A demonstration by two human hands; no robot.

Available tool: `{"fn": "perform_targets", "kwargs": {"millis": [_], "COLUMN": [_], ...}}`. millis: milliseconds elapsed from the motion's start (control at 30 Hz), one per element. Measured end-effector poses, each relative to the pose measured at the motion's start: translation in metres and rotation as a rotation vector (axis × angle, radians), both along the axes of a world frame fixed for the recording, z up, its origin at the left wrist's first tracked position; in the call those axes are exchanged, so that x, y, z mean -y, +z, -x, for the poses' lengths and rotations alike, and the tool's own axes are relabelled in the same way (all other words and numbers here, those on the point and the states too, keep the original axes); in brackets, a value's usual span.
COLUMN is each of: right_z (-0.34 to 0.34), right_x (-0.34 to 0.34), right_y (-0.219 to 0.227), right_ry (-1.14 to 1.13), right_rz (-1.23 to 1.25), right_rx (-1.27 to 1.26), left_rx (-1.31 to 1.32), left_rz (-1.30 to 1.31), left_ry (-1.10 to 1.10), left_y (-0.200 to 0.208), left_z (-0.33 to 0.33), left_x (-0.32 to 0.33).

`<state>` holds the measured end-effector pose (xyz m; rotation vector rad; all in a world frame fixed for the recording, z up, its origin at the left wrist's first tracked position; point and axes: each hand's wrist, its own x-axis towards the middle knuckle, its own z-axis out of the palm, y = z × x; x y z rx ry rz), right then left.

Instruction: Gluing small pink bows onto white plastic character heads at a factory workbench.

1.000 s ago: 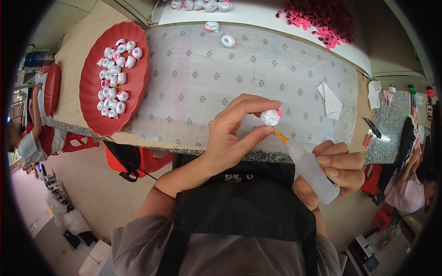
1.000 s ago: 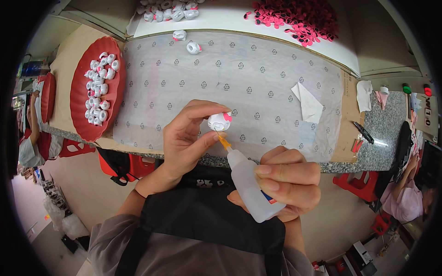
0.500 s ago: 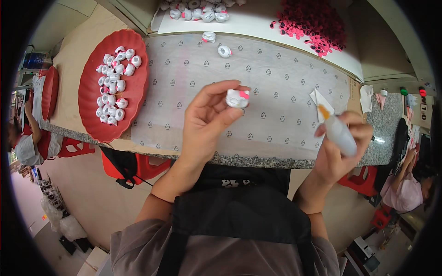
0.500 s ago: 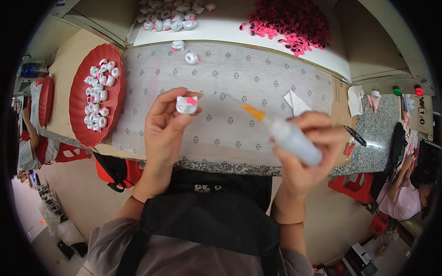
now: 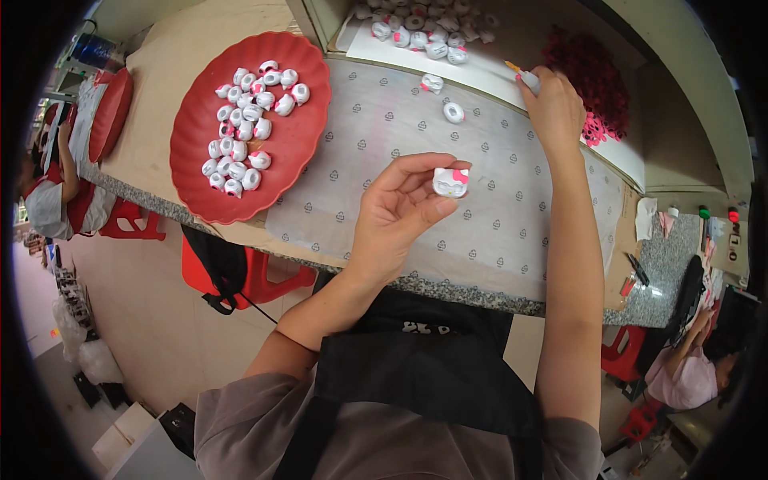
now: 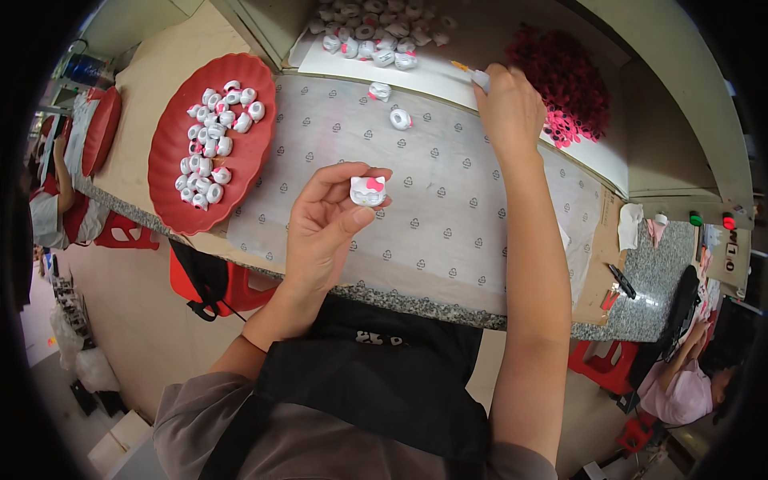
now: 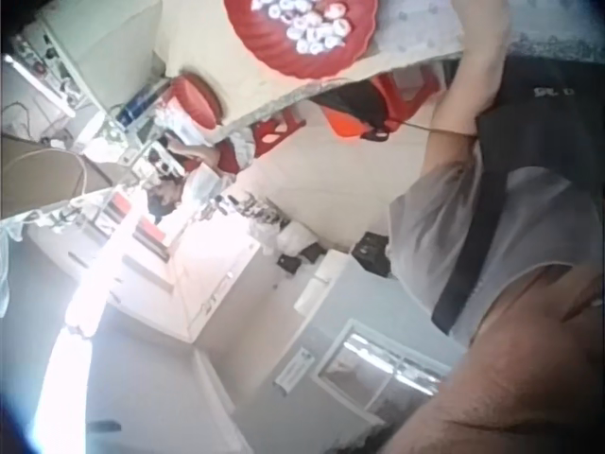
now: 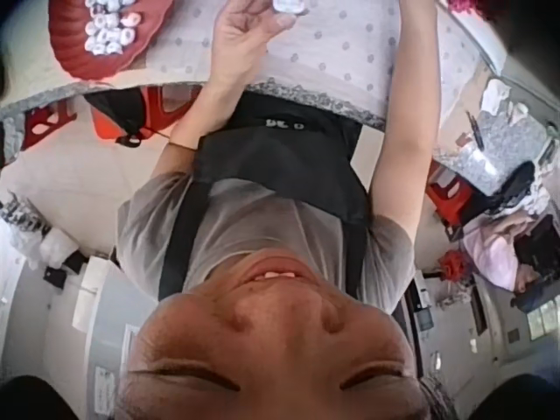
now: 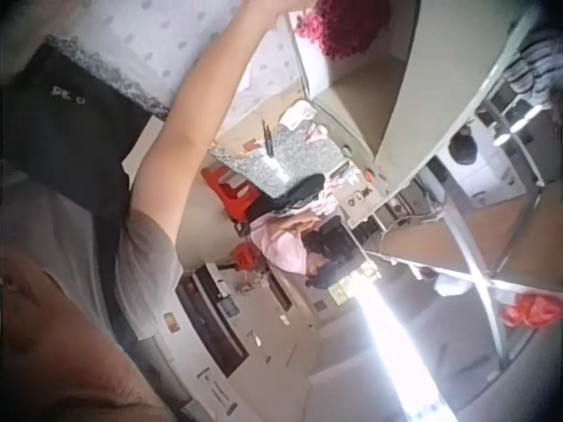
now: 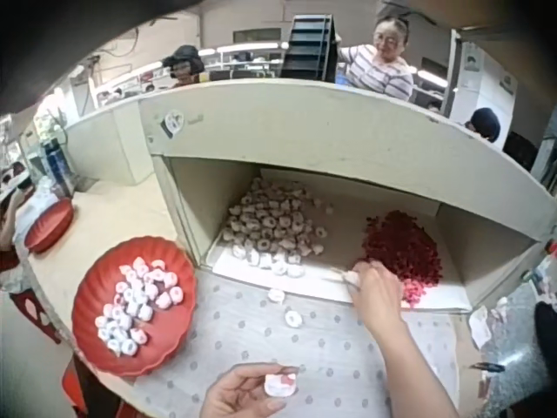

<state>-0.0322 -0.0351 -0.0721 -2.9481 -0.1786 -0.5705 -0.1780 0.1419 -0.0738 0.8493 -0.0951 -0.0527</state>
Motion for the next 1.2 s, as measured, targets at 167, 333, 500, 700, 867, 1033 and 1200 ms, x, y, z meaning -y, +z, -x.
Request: {"fn": "perform_targets", "kwargs": {"millis": [167,333,500,700,867,1033,1200], "right_z": [0.0,-0.016,-0.031,-0.005,0.075,0.139,0.162], "right_x": [-0.007,-0.01,-0.003,0.006,0.012,0.017,0.017], "right_y": [0.002,0.006,0.002,0.02,0.041,0.03,0.017], "right_ry": [-0.011,0.014,0.248,0.29,0.413,0.258,0.342], "right_rz": [-0.068,-0.143,-0.082,-0.175,-0.747,-1.421,-1.553], "right_rx": [0.052,-0.045,-0.158,-0.118,-0.222,-0.404,-0.278], "left_rx": [0.015,-0.002,0.005,-0.017,0.046,0.134,0.187], "left_rz": [0.022,-0.012,-0.022,-0.017,-0.099,-0.161,-0.31], "left_ry": [-0.007,-0.003,0.012,0.013,0.053,0.021,0.012], "left_y": [-0.004,-0.005,-0.003,-0.003,-0.005,-0.003,0.0], "left_z": [-0.001,-0.001,-0.003,-0.005,-0.003,0.0,0.002], "left_x": [-0.005,-0.005,-0.006,-0.003,0.0,0.01,0.024]}}
